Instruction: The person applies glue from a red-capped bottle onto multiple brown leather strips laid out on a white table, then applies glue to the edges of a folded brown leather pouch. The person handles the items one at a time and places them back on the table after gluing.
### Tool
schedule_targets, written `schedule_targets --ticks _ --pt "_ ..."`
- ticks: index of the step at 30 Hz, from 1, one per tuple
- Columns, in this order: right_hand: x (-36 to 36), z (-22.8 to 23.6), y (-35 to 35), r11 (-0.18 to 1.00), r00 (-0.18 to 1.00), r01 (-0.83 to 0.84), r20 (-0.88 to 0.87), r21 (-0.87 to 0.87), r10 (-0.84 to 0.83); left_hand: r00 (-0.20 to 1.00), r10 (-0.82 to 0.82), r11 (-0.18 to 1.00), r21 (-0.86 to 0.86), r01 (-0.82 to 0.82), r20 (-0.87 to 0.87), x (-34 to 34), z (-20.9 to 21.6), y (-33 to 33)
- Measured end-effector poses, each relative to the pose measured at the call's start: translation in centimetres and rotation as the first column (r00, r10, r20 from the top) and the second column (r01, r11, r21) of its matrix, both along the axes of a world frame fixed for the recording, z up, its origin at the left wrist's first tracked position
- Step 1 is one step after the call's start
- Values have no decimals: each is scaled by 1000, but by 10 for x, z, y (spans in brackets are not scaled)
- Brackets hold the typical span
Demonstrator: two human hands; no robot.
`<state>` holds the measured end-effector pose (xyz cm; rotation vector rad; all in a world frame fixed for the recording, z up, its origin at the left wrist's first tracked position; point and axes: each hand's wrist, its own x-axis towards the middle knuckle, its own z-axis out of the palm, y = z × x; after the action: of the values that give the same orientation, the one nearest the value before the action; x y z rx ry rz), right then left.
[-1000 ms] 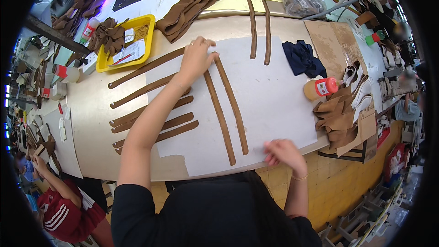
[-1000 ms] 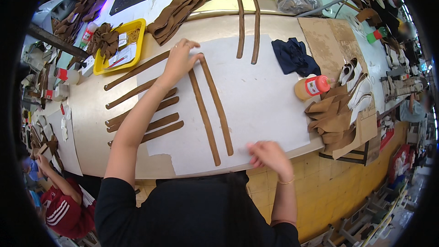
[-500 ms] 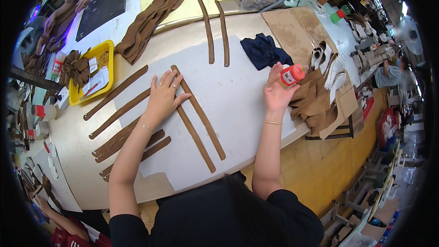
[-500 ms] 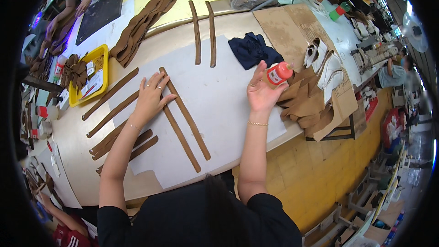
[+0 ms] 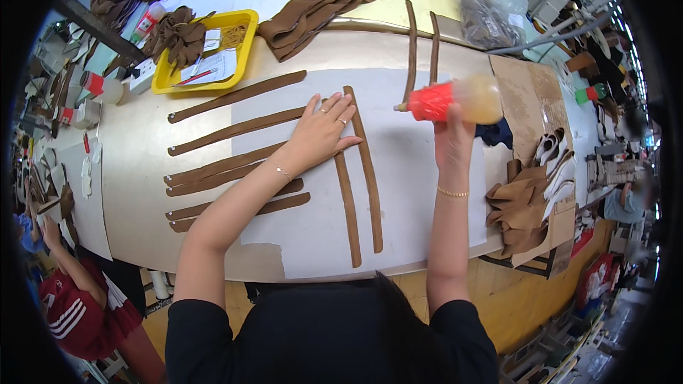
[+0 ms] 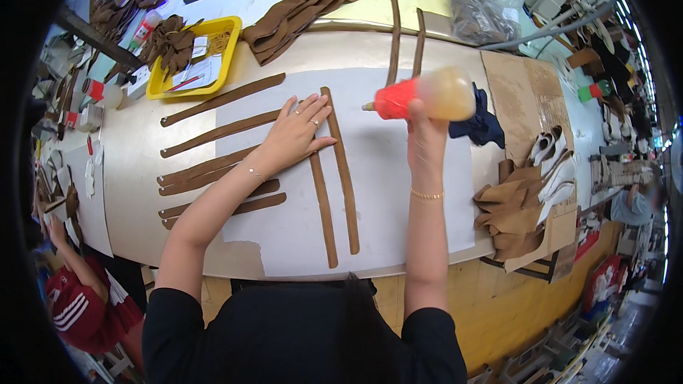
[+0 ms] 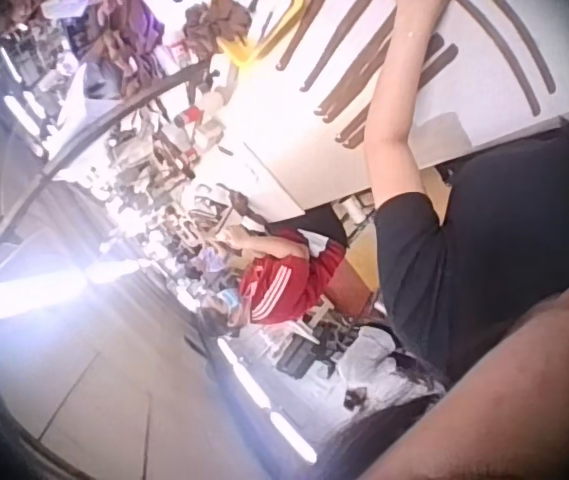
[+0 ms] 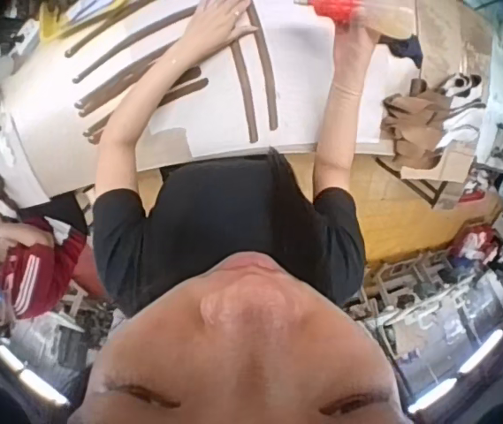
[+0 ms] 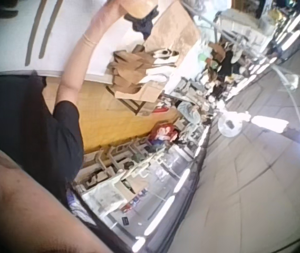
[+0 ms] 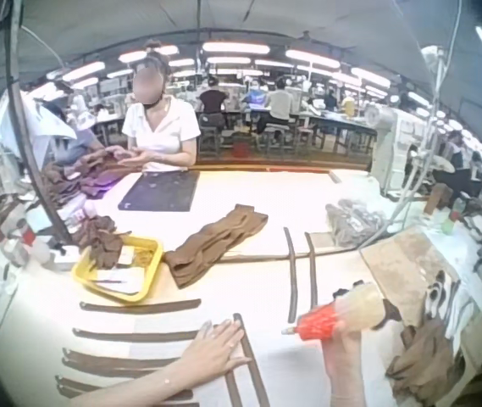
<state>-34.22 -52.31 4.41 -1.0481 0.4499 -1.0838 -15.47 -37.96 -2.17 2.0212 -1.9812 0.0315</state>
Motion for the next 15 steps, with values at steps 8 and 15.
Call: schedule_targets --ticks 8,15 --pt "100 -20 -32 837 888 -124 -436 -533 -147 1000 1 998 -68 -2 -17 6 3 -3" --pt "126 -21 -31 718 804 -278 -564 -639 -190 998 -4 996 -88 -1 -58 11 4 -5"
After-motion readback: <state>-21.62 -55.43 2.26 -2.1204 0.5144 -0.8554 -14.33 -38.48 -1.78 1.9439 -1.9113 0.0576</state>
